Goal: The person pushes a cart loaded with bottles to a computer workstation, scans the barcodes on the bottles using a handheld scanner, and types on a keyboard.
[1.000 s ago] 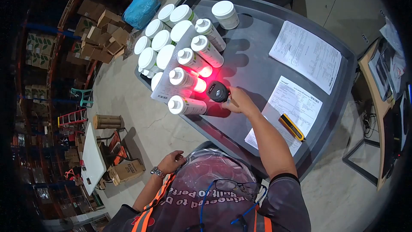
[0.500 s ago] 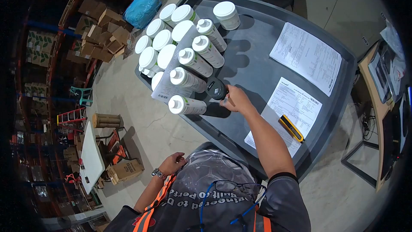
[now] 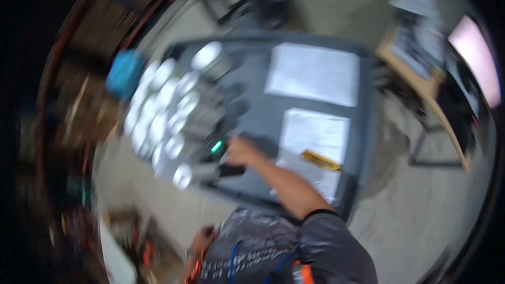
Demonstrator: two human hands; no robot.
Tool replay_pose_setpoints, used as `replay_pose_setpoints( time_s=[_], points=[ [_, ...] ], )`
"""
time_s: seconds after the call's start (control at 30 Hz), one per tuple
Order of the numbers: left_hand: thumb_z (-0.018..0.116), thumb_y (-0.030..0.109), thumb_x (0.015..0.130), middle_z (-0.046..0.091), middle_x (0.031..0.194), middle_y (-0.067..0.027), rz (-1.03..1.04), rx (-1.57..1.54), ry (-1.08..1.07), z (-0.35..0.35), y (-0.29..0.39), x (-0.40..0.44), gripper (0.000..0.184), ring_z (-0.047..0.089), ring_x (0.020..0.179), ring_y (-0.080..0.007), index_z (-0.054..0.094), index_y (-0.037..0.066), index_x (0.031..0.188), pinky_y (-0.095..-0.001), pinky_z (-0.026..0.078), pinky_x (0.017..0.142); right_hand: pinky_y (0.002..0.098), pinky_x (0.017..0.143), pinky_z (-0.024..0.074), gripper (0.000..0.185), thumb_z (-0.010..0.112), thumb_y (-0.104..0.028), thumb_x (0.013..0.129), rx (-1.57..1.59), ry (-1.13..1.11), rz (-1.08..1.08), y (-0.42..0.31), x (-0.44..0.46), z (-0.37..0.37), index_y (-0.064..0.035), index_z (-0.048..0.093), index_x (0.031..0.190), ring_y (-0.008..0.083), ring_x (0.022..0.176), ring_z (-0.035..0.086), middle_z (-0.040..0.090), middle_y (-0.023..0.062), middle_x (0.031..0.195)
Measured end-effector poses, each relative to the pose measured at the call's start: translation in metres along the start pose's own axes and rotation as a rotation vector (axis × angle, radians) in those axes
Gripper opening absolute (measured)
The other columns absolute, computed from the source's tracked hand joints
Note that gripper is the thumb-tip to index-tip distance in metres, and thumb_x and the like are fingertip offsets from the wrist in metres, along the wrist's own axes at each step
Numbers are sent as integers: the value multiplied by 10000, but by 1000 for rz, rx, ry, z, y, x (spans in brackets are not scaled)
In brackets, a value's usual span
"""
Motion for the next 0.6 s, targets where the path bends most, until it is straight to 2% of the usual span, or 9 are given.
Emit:
replay_pose_setpoints(
  time_s=[0.03,0.07,0.1,0.13,0.2,0.5,0.6],
  points=[
    [696,363,849,664,1103,-226,11,-210,-12,8,-25,13,605,656,1025,-296,539,-60,1254,-385,503,923,465,637,519,282,711,-193,620,26,34,-18,-2,-4,-5,-32,659,846,370,720,653,663,202,774],
    [699,334,855,657,1128,-227,-16,-151,-80,11,-40,28,574,647,1058,-288,545,-52,1250,-380,497,938,474,625,506,280,715,-221,630,108,87,-62,7,2,3,-31,656,826,372,711,648,660,201,767],
    [660,230,894,649,1153,-180,64,-116,-34,-3,13,3,426,611,1063,-237,589,-17,1234,-409,459,947,475,675,519,267,679,-145,623,148,141,-13,10,5,5,-32,634,860,394,753,648,659,190,769],
    [661,230,892,645,1161,-186,42,-116,-70,-2,11,9,433,607,1073,-243,584,-13,1242,-411,455,955,457,683,517,294,687,-179,634,160,174,-122,7,3,-1,-38,619,882,395,766,646,656,175,765],
    [663,232,889,637,1175,-197,-3,-125,-137,0,5,24,447,601,1094,-254,575,-5,1258,-414,446,971,448,688,513,329,686,-199,641,80,204,-24,3,2,-4,-44,608,921,389,767,645,651,163,763],
    [671,240,876,600,1239,-248,-71,-180,-227,2,-11,40,519,571,1189,-303,535,31,1331,-427,410,1042,461,694,509,397,677,-199,642,132,202,17,9,-17,-24,-13,601,984,395,780,641,654,175,788],
    [668,243,879,610,1221,-239,-77,-151,-210,6,-12,46,501,585,1155,-294,544,27,1314,-418,426,1011,460,705,510,401,668,-190,644,96,209,23,14,-17,-25,-14,603,998,393,787,642,657,181,797]
  ],
)
Point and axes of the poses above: each hand's wrist, its own x-axis towards the middle knuckle, its own z-axis out of the palm, y = z × x, the point moved 5 cm from there along x, towards the middle knuckle
